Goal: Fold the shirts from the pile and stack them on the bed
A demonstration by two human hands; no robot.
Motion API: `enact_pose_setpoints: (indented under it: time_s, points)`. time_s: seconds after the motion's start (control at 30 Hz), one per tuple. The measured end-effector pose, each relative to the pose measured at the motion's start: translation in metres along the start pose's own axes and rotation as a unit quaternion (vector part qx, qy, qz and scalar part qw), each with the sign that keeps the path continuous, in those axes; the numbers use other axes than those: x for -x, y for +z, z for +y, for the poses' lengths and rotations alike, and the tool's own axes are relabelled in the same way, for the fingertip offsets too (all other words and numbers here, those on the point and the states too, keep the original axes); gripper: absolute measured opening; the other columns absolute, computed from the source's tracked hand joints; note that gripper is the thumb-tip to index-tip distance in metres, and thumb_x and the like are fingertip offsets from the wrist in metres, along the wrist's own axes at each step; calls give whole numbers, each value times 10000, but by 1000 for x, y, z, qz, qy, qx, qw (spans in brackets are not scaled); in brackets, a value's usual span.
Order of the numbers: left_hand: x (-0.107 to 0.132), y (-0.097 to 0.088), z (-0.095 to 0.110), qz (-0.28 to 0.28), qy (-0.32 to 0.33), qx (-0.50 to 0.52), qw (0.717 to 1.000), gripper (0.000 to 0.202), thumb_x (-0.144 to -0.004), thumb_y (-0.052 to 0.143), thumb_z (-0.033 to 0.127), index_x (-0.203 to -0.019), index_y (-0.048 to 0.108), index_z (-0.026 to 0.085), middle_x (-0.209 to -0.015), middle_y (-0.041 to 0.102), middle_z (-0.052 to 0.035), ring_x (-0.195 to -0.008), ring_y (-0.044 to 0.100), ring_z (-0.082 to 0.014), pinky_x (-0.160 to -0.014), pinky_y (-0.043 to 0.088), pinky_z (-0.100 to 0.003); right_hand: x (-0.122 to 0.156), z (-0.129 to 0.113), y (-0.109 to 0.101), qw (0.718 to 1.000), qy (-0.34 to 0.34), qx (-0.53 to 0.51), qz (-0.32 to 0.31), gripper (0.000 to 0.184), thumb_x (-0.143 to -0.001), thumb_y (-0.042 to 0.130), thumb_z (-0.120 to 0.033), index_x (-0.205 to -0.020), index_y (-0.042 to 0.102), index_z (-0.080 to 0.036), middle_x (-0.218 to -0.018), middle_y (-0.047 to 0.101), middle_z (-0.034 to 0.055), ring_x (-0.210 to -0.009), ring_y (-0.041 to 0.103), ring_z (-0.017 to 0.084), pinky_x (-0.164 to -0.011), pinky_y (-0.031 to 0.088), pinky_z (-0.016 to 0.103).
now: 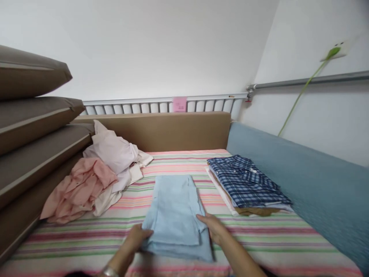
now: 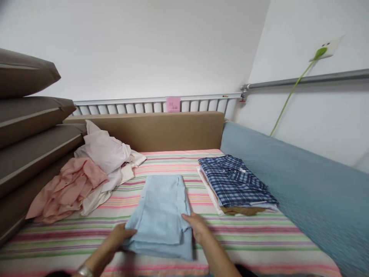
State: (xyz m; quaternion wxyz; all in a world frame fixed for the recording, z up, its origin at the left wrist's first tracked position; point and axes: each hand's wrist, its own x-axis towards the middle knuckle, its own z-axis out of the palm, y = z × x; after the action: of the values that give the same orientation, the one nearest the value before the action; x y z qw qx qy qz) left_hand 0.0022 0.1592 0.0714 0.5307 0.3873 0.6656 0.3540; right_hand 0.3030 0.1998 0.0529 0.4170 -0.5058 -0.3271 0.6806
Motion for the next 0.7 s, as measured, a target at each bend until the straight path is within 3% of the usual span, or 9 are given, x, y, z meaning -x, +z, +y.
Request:
enact_pose_setpoints:
  time_s: [0.1, 0.17, 0.23, 0.3, 0.4, 0.5, 0.53, 0.57, 0.7]
  points:
    - [-10, -56, 30, 4, -30, -39, 999, 338, -481, 726, 338, -732, 627, 134, -526, 596, 12, -483, 560, -179, -435, 447, -283, 26, 50, 48, 995, -10, -96, 13, 399, -592, 712, -343, -934, 585, -183, -868, 712, 70, -862, 668, 245, -780, 522, 356]
    - [-14, -86, 38, 35, -25, -16, 999, 353, -485, 748, 329, -756, 617, 144, -528, 589, 26, -475, 553, -160, -439, 444, -264, 41, 85, 83, 989, 21, -145, 7, 485, -592, 712, -422, -989, 545, -198, -888, 707, 66, -825, 674, 243, -740, 528, 373]
    - [-14, -102, 28, 77, -23, 51, 995, 341, -524, 750, 324, -785, 607, 157, -564, 604, 25, -502, 567, -150, -472, 455, -253, 53, 107, 110, 986, 52, -157, -18, 557, -571, 717, -473, -1013, 519, -196, -884, 702, 71, -796, 675, 245, -709, 525, 380]
    - [-8, -104, 4, 111, -36, 143, 983, 274, -597, 717, 293, -800, 593, 159, -615, 628, 2, -540, 589, -151, -526, 480, -266, 62, 113, 123, 987, 64, -137, -48, 588, -569, 715, -492, -1028, 512, -187, -888, 694, 78, -784, 672, 236, -700, 519, 366]
    - [10, -91, -36, 183, -36, 256, 948, 205, -660, 653, 197, -845, 573, 158, -741, 660, -40, -650, 627, -157, -635, 499, -280, 70, 95, 110, 991, 98, -28, -89, 567, -589, 699, -507, -1021, 538, -177, -871, 679, 82, -735, 667, 211, -631, 510, 319]
    - [38, -73, -59, 291, 14, 270, 918, 305, -636, 675, 229, -919, 572, 182, -847, 653, -26, -736, 624, -153, -666, 483, -268, 70, 61, 75, 977, 127, 137, -106, 469, -625, 677, -518, -923, 582, -169, -794, 660, 83, -648, 654, 195, -516, 477, 268]
    - [50, -67, -62, 299, 23, 261, 918, 336, -613, 697, 267, -914, 578, 180, -835, 650, -22, -725, 621, -156, -653, 479, -269, 68, 47, 62, 973, 118, 180, -88, 431, -645, 664, -516, -887, 587, -167, -770, 655, 81, -616, 646, 182, -495, 463, 253]
    - [60, -61, -63, 282, 22, 255, 925, 362, -590, 716, 309, -897, 587, 171, -808, 651, -25, -701, 620, -162, -634, 475, -272, 63, 32, 49, 970, 107, 211, -52, 400, -655, 660, -504, -860, 585, -169, -747, 648, 71, -583, 636, 166, -484, 454, 241]
    - [89, -31, -58, 127, -52, 276, 951, 461, -516, 753, 467, -796, 590, 139, -654, 636, -34, -549, 590, -147, -513, 432, -252, 23, -23, 15, 961, 13, 265, 81, 299, -762, 557, -405, -944, 567, -168, -778, 661, 69, -600, 632, 137, -551, 489, 250]
